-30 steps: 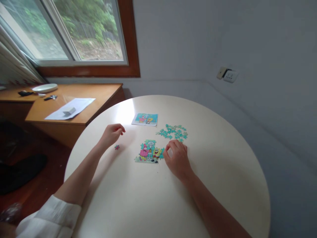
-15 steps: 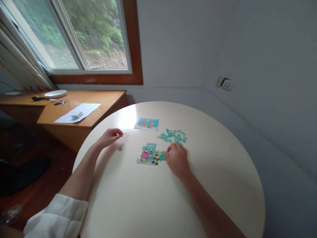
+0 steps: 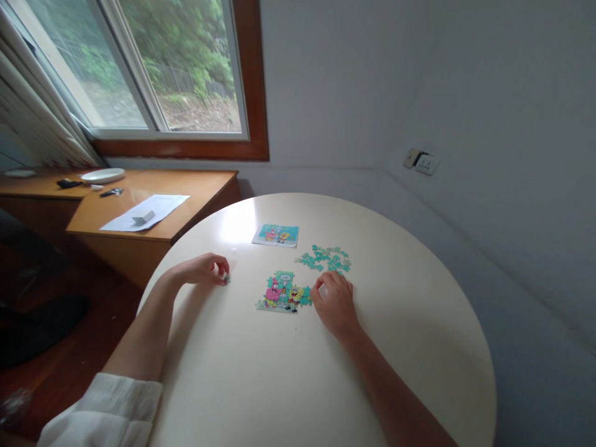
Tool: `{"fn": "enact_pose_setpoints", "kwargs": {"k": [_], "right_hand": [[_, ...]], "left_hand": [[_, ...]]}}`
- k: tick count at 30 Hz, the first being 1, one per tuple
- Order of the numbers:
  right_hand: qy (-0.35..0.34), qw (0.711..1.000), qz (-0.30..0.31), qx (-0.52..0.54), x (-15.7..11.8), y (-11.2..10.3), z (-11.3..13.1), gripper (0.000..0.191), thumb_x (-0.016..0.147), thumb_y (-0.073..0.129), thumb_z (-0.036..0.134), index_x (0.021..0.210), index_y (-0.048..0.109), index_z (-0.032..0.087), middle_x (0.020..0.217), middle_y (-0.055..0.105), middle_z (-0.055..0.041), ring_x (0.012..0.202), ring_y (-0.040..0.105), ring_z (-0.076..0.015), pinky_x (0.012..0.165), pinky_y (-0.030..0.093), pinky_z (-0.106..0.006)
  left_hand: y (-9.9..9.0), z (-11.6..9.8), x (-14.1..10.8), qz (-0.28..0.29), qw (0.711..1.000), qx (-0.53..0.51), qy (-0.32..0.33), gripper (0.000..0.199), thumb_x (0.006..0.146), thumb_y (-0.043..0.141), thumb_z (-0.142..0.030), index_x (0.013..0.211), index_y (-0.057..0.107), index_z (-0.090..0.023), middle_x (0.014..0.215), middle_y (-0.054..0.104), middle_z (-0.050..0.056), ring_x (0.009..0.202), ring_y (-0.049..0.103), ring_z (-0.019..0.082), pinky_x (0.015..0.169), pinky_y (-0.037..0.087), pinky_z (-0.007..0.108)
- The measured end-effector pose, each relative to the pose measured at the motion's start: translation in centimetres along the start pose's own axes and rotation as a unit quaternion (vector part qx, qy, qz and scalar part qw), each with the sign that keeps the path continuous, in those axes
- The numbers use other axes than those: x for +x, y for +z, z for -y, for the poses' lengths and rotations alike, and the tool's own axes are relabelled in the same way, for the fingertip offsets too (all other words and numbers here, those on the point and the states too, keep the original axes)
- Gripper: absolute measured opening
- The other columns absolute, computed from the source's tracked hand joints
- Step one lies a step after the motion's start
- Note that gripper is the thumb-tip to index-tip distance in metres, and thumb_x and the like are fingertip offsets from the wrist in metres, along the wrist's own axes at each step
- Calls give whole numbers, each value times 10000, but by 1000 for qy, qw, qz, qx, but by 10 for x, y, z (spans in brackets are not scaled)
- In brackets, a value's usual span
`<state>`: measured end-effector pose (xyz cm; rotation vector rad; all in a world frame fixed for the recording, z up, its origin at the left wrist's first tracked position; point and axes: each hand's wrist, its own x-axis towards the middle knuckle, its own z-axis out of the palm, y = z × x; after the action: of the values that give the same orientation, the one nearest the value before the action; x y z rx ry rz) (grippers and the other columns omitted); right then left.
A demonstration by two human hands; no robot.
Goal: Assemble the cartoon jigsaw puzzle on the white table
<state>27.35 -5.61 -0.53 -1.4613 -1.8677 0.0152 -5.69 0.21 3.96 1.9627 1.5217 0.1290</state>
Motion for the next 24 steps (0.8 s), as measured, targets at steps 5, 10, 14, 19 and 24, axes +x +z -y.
{"fn": "enact_pose_setpoints", "kwargs": {"k": [5,10,14,19,24], "right_hand": [[5,1000,6,-4,0,1,-2,73,735,438,216,665,460,211,757,560,-25,787,522,-196,731,346,-328],[7,1000,13,5,-1,1,-1,72,736,445,213,664,454,212,768,563,-29,801,518,-201,742,349,-336],[-2,1000,10,9,-1,1,0,75,743,441,208,669,449,217,772,564,-31,799,517,-199,752,357,-343],[-9,1000,8,20,0,0,0,78,739,446,205,663,445,219,745,555,-29,781,515,-195,739,374,-333],[-9,1000,14,23,1,-1,1,86,736,450,205,652,442,215,730,547,-28,763,511,-189,729,382,-326]], "left_hand": [[5,-4,4,-24,999,13,-24,217,589,629,-335,730,632,-170,640,578,-4,527,470,107,484,332,214],[10,-10,6,-42,999,-18,-12,183,582,618,-314,691,619,-167,556,520,-17,481,438,101,456,322,212],[14,-14,7,-80,996,-36,3,185,558,634,-325,651,587,-171,589,523,-12,499,439,105,457,327,213],[19,-19,11,-104,992,-41,51,173,555,635,-296,625,543,-168,613,536,-8,540,437,106,488,330,215],[28,-28,16,-112,988,-85,66,138,598,597,-277,613,526,-160,576,507,-19,524,425,96,495,325,224]]}}
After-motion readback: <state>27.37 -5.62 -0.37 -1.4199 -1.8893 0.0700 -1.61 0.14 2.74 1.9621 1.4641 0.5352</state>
